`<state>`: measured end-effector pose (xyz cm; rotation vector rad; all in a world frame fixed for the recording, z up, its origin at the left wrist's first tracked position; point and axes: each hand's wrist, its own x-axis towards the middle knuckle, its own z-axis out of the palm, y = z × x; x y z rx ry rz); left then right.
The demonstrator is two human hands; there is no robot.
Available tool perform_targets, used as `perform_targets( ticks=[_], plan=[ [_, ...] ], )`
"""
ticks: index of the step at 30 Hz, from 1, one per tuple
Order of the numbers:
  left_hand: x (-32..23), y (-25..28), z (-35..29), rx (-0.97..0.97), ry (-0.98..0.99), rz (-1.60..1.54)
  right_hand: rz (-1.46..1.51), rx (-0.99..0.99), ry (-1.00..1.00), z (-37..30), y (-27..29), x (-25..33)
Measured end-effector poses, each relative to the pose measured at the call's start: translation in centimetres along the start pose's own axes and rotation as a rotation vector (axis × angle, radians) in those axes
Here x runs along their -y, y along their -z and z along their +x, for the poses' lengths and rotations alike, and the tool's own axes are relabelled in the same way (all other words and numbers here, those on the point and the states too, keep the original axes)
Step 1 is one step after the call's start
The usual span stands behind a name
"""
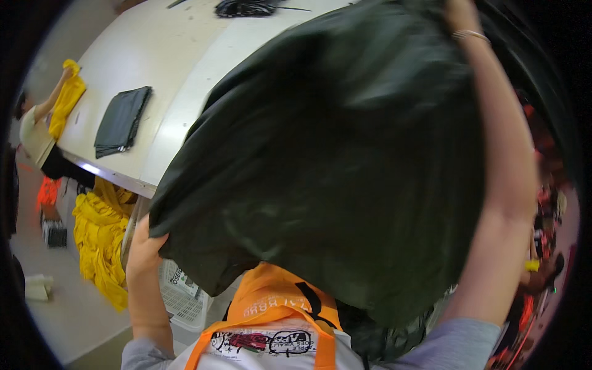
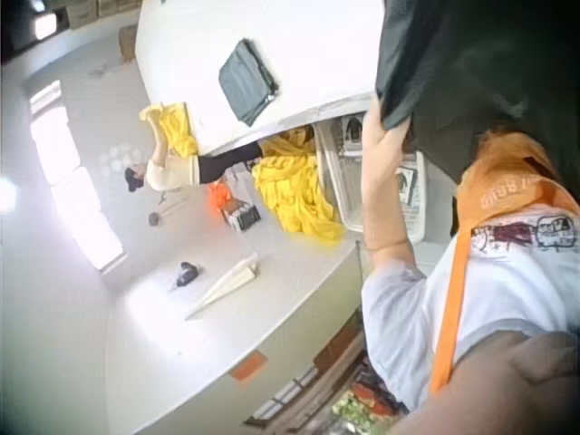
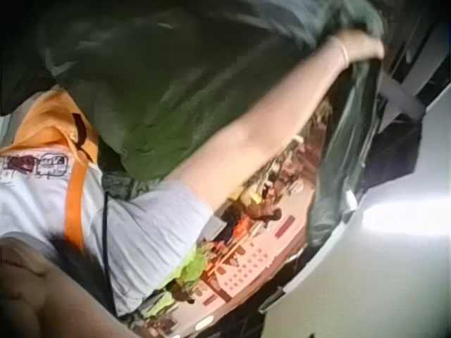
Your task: The person folds a dark green jacket on a white table. They smooth the fabric, fold the sleeves inward, fold the body in half, and then fold it again into a compact rectangle. The person places the folded jacket into a white plastic basket below the table.
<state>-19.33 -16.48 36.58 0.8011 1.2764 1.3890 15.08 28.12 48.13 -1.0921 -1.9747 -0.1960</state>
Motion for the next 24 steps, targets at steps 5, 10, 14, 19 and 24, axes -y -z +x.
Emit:
perform_targets(
  ticks=[5, 10, 14, 19, 24],
  plan=[
    [11.3, 7.5, -7.7, -0.624, 0.269, 0.036, 0.526, 0.215, 0.187, -0.2, -25.5, 19.2],
    [22.2, 10.9, -6.1, -0.939, 0.111, 1.178, 0.474, 1.108, 0.11, -22.6, -33.9, 19.3],
    [18.5, 8.9, 4.0, -0.809, 0.041, 1.685, 0.152, 0.751, 0.139, -29.8, -25.0, 10.9],
    [19.6, 14.1, 14.3, -0.936, -0.025, 1.459, -0.261, 0.842, -0.302, -38.3, -18.6, -1.4],
    [17.3, 25.1, 20.3, -1.442, 0.439, 1.043, -0.258, 0.86, -0.176, -38.7, -20.3, -3.5]
  ],
)
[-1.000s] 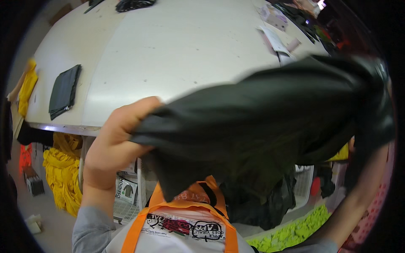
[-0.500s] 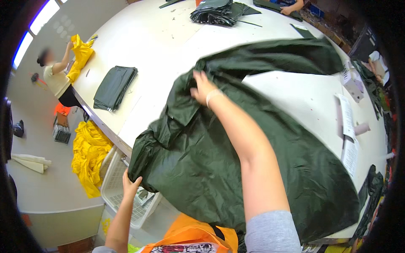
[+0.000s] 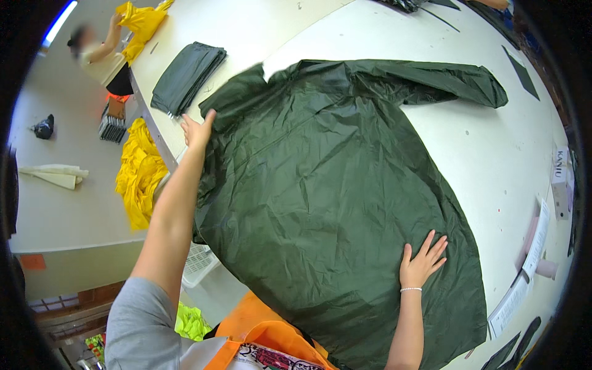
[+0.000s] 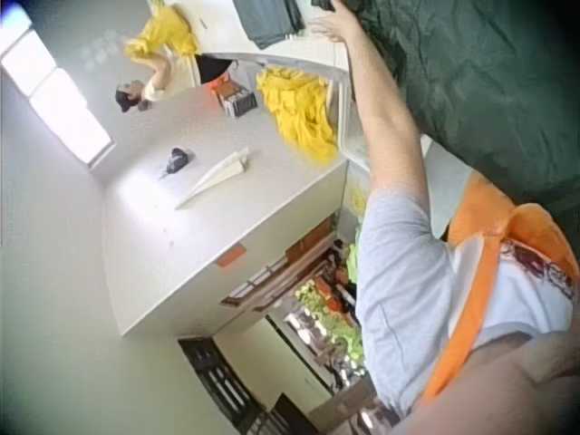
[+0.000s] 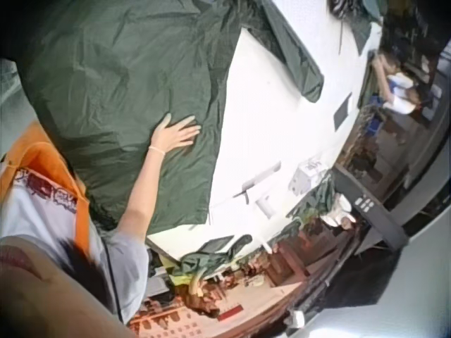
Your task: The person folds a dark green jacket on a white table. They smooth the fabric, fold the sleeves inward, fold the body in half, and then fold it again into a compact rectangle. The person places the folded jacket into a white plastic basket below the table.
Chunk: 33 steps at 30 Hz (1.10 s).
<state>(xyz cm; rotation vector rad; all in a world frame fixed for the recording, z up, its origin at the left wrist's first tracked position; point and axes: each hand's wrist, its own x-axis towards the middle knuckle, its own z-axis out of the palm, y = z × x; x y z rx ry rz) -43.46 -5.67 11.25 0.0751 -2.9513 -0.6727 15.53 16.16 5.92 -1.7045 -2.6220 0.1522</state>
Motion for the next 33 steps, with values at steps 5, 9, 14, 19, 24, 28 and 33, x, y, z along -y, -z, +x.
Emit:
perform_targets(
  ticks=[5, 9, 14, 19, 24, 28, 33],
  plan=[
    [-2.8, 0.3, -4.7, -0.058, -1.089, 0.293, -0.009, -0.046, 0.111, 5.6, -0.4, 1.2],
    [-0.7, 0.2, 0.4, -0.013, -0.866, 0.409, 0.029, -0.012, 0.187, 13.7, 0.0, 1.4],
    [0.2, -0.5, 1.5, -0.024, -0.985, 0.469, 0.003, -0.002, 0.071, 15.1, 1.8, 3.4],
    [2.7, -1.6, 4.2, 0.148, -1.225, 0.406, 0.093, 0.125, 0.189, 2.4, 1.1, 9.5],
    [1.8, -1.4, 8.9, 0.365, -1.319, 0.213, 0.068, -0.031, 0.215, 1.1, 0.3, 9.4],
    [1.3, -2.4, 11.0, 0.128, -0.951, -0.394, -0.067, 0.008, 0.158, 1.4, -0.1, 10.8],
    [2.9, 0.4, 9.9, 0.664, -0.132, -0.13, 0.146, 0.094, 0.253, -4.4, 2.5, 19.7]
  ],
)
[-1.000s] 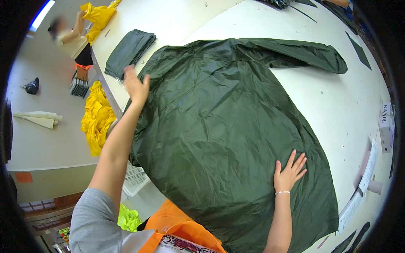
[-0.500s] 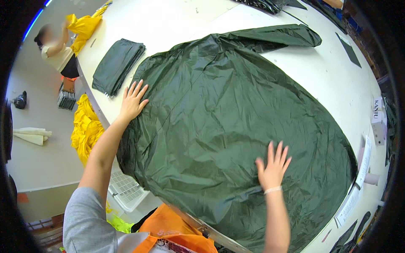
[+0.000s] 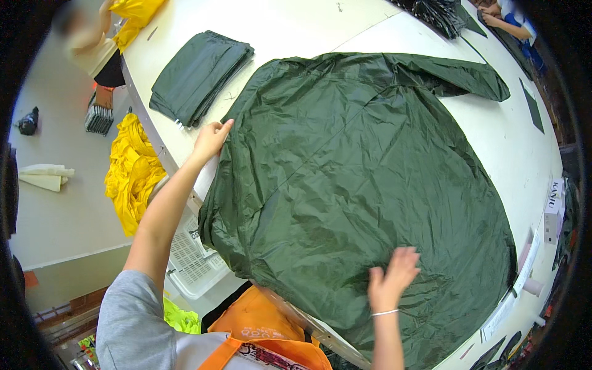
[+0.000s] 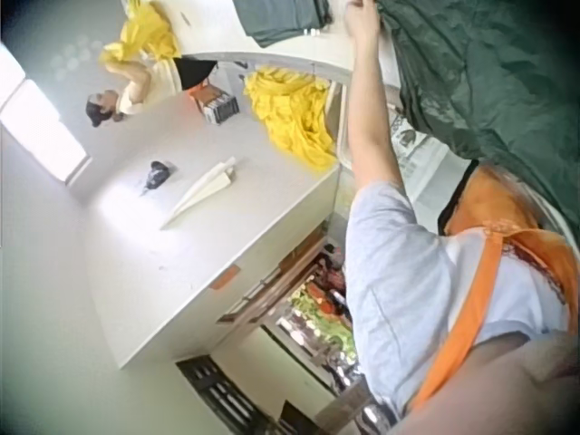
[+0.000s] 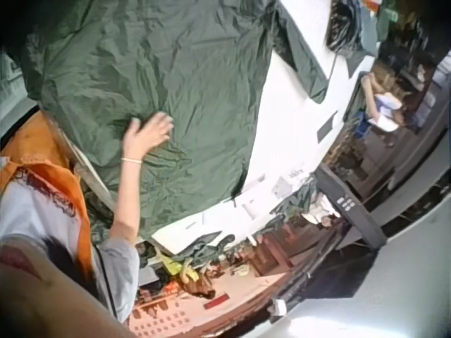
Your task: The person folds a dark green jacket on a white table. They smooth the fabric, fold the sleeves inward, fold the body in half, and then fold it again into a compact rectangle. The person places the folded jacket into a white plastic basket below the table.
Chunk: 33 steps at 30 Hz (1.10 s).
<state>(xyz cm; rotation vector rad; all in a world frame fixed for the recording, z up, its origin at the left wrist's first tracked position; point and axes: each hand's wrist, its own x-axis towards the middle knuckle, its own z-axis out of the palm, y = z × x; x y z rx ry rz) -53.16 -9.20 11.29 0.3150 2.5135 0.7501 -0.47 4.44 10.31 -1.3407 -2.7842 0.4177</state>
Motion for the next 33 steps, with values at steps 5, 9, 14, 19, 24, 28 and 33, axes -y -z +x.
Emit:
perform_targets(
  ticks=[5, 9, 14, 19, 24, 28, 33],
  plan=[
    [0.9, -3.3, 5.3, -0.134, -0.038, -0.452, 0.043, 0.238, 0.213, -3.9, -3.8, 9.8],
    [0.3, -2.6, 9.4, -0.081, 0.15, -0.813, -0.011, 0.206, 0.262, -5.0, -4.7, 9.2],
    [5.9, -6.7, 13.0, -0.708, -0.191, -0.372, 0.031, 0.209, 0.264, -4.8, -4.7, 9.4],
    [2.9, -4.2, 1.3, -0.175, -0.327, 0.12, 0.066, 0.131, 0.062, -5.6, -4.8, 9.7],
    [6.1, -3.1, 4.6, -0.179, -0.144, -0.446, 0.006, 0.067, -0.046, -6.4, -5.5, 7.3],
    [7.3, -2.4, 5.0, -0.367, -0.308, -0.127, 0.05, 0.065, -0.058, -7.2, -5.3, 6.2],
    [4.6, -3.5, -7.8, -0.532, -0.884, 0.002, 0.558, -0.078, -0.18, -11.3, -3.4, 2.8]
  ],
)
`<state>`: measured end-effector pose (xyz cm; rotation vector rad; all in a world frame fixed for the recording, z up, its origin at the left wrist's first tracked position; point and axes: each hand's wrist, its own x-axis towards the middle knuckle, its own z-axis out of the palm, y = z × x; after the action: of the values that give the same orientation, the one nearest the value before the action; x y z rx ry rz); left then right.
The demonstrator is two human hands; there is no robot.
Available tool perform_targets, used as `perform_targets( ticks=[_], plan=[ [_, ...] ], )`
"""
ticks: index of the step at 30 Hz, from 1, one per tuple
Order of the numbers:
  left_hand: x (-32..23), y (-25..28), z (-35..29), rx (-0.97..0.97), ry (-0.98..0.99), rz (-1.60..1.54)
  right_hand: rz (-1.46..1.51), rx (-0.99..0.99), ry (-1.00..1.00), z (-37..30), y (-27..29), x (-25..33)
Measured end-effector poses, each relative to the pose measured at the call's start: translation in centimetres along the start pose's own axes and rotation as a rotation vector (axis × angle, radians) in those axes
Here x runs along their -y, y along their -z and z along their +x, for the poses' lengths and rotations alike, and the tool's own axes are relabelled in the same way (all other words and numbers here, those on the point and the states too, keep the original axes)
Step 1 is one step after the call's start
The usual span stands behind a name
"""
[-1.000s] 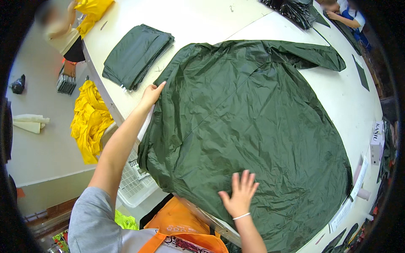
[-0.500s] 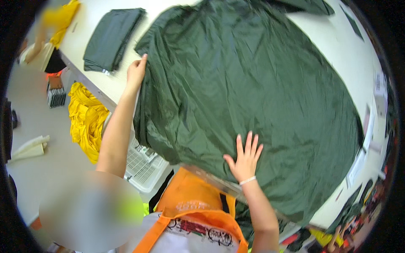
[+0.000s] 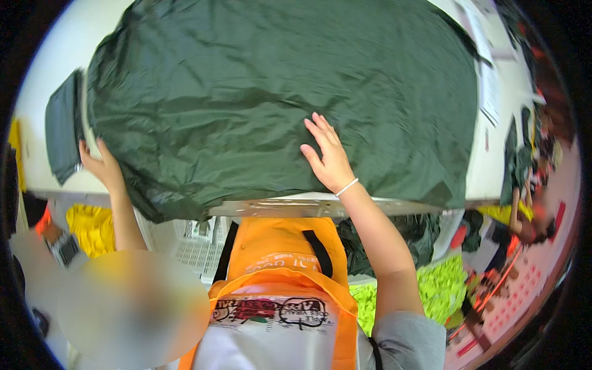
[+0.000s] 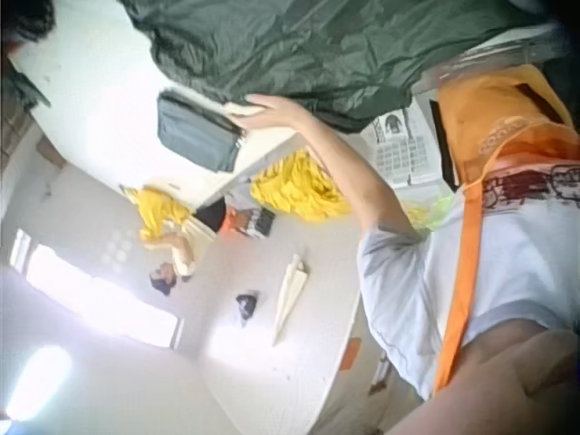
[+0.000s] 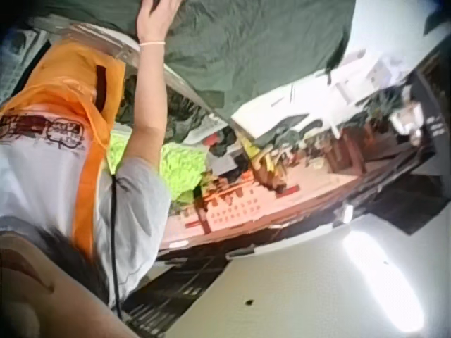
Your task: The person folds a dark green jacket on a white table. They smooth the fabric, fold the sleeves inward, fold the body in half, and then fold it again into a compact rectangle. The person places the folded jacket into a white plastic basket below the table.
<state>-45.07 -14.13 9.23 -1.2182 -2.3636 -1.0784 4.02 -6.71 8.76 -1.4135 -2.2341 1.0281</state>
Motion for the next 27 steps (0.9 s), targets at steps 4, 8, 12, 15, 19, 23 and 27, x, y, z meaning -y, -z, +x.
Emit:
perform_targets(
  ticks=[4, 8, 12, 15, 19, 23, 27],
  plan=[
    [-11.2, 4.9, -15.3, 0.612, -0.333, -0.136, -0.283, -0.397, -0.12, -8.4, 6.4, -6.8],
    [-11.4, 5.9, -23.4, 0.852, -0.433, 0.093, -0.509, -0.737, -0.615, -20.4, 16.3, -20.4],
    [-10.2, 4.8, -23.9, 0.791, -0.422, 0.082, 0.201, -1.03, -1.389, -30.2, 22.7, -34.2],
    [-10.6, 4.9, -23.4, 0.781, -0.395, 0.091, 0.52, -1.093, -1.509, -29.4, 24.8, -35.2],
    [-10.7, 6.9, -22.6, 0.867, -0.464, 0.269, 0.561, -1.02, -1.094, -28.6, 30.7, -39.4],
    [-13.9, 6.7, -23.2, 0.918, -0.484, 0.444, 0.371, -0.994, -1.172, -28.8, 34.2, -41.3],
    [-14.8, 7.2, -25.5, 0.826, -0.418, 0.574, -0.074, -0.911, -1.267, -29.2, 31.8, -42.0]
  ],
)
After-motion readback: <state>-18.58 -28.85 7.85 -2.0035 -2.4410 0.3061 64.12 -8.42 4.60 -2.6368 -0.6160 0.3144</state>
